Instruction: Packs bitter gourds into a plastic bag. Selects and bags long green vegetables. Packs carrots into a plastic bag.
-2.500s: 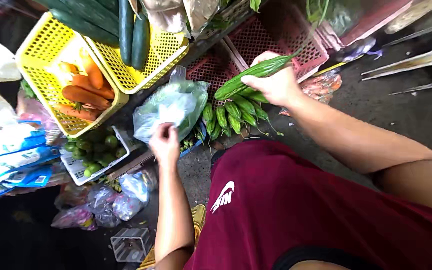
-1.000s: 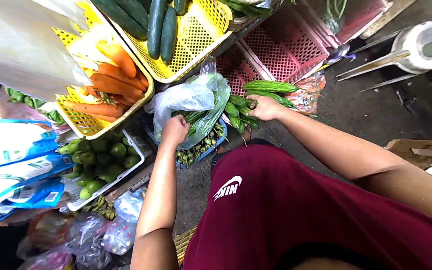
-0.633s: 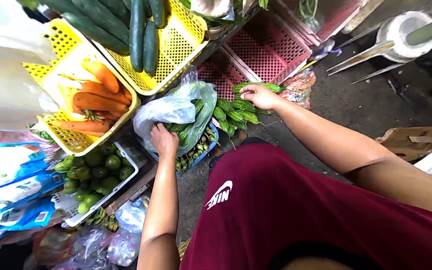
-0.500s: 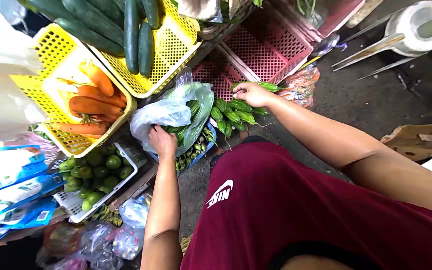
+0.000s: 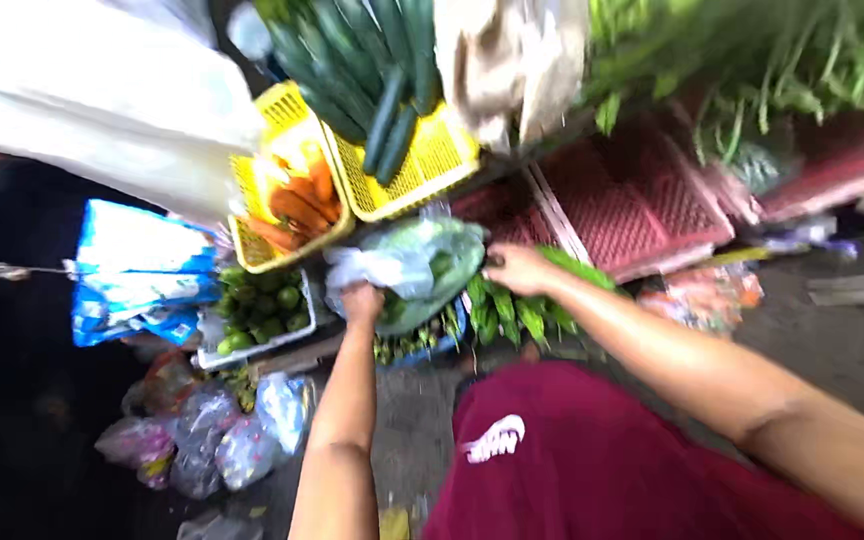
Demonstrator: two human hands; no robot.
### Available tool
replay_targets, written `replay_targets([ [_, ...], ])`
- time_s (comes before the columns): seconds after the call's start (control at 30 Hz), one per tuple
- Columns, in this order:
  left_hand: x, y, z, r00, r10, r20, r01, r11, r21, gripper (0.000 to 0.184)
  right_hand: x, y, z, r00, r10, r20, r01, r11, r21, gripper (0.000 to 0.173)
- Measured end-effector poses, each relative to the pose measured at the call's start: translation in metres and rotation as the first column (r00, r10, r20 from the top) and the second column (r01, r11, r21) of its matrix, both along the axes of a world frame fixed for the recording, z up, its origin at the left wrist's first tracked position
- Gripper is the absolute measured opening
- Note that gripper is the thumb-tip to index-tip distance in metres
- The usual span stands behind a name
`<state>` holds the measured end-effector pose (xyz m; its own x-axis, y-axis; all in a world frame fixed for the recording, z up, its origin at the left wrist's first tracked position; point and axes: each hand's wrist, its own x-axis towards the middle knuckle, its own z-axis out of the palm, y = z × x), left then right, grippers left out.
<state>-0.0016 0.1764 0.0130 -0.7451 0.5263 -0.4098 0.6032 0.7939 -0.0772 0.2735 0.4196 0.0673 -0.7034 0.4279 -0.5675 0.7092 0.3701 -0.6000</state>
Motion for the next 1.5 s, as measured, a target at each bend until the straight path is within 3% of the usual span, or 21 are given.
replay_targets([
  [0.2, 0.002, 0.004, 0.03, 0.951, 0.155, 0.268, -0.155, 0.988, -0.019, 0.056, -0.027, 0.005, 0.016, 0.998, 0.065, -0.023, -0.065, 0.998, -0.011, 0.05],
  [0.3, -0.015, -0.006, 0.017, 0.966, 0.109, 0.234, -0.11, 0.994, -0.01, 0.07, -0.05, -0.014, 0.023, 0.991, 0.119, -0.057, -0.125, 0.986, -0.111, 0.047],
  [0.4, -0.032, -0.02, 0.009, 0.975, -0.022, 0.221, 0.033, 0.998, -0.044, 0.077, -0.074, -0.037, 0.019, 0.985, 0.145, -0.094, -0.161, 0.969, -0.188, 0.045],
  [0.43, -0.032, -0.026, 0.011, 0.973, -0.036, 0.229, 0.042, 0.999, -0.018, 0.077, -0.081, -0.045, 0.017, 0.983, 0.161, -0.088, -0.176, 0.962, -0.207, 0.045],
  [0.53, -0.028, -0.048, 0.013, 0.971, 0.005, 0.24, -0.071, 0.962, 0.264, 0.087, -0.1, -0.067, 0.007, 0.972, 0.232, -0.032, -0.232, 0.941, -0.245, 0.048],
  [0.6, -0.029, -0.053, 0.014, 0.978, -0.09, 0.189, 0.041, 0.967, 0.251, 0.078, -0.11, -0.08, 0.002, 0.968, 0.251, 0.002, -0.241, 0.931, -0.274, 0.05],
  [0.7, -0.027, -0.048, 0.026, 0.966, -0.223, 0.131, 0.208, 0.971, 0.12, 0.066, -0.12, -0.092, 0.001, 0.991, 0.132, -0.029, -0.135, 0.939, -0.315, 0.061],
  [0.8, -0.015, -0.051, 0.037, 0.963, -0.236, 0.127, 0.216, 0.964, 0.158, 0.077, -0.124, -0.092, 0.016, 0.98, -0.054, -0.193, -0.001, 0.961, -0.276, 0.075],
  [0.9, 0.007, -0.057, 0.066, 0.96, -0.202, 0.194, 0.171, 0.971, 0.166, 0.076, -0.121, -0.079, 0.025, 0.951, -0.137, -0.276, 0.096, 0.983, -0.156, 0.082],
  [1.07, 0.008, -0.078, 0.165, 0.896, -0.373, 0.242, 0.358, 0.928, 0.108, 0.065, -0.097, -0.059, 0.031, 0.98, 0.075, -0.185, -0.073, 0.997, 0.015, 0.08],
  [1.17, 0.002, -0.095, 0.238, 0.862, -0.483, 0.157, 0.45, 0.87, 0.203, 0.057, -0.072, -0.06, 0.071, 0.938, 0.218, -0.271, -0.26, 0.957, -0.13, 0.067],
  [1.23, 0.005, -0.1, 0.281, 0.846, -0.523, 0.105, 0.475, 0.828, 0.297, 0.057, -0.053, -0.057, 0.111, 0.861, 0.273, -0.428, -0.419, 0.859, -0.296, 0.059],
  [1.3, 0.012, -0.091, 0.312, 0.822, -0.569, 0.039, 0.514, 0.768, 0.381, 0.059, -0.036, -0.046, 0.154, 0.762, 0.297, -0.575, -0.553, 0.76, -0.341, 0.061],
  [1.33, 0.018, -0.082, 0.321, 0.806, -0.592, -0.004, 0.535, 0.726, 0.431, 0.059, -0.025, -0.041, 0.175, 0.723, 0.3, -0.623, -0.588, 0.741, -0.325, 0.06],
  [1.4, 0.038, -0.059, 0.32, 0.779, -0.622, -0.078, 0.564, 0.641, 0.521, 0.057, 0.001, -0.029, 0.208, 0.715, 0.319, -0.623, -0.555, 0.801, -0.227, 0.061],
  [1.5, 0.069, -0.015, 0.289, 0.779, -0.614, -0.127, 0.543, 0.56, 0.626, 0.057, 0.044, -0.004, 0.218, 0.758, 0.213, -0.617, -0.378, 0.914, -0.149, 0.051],
])
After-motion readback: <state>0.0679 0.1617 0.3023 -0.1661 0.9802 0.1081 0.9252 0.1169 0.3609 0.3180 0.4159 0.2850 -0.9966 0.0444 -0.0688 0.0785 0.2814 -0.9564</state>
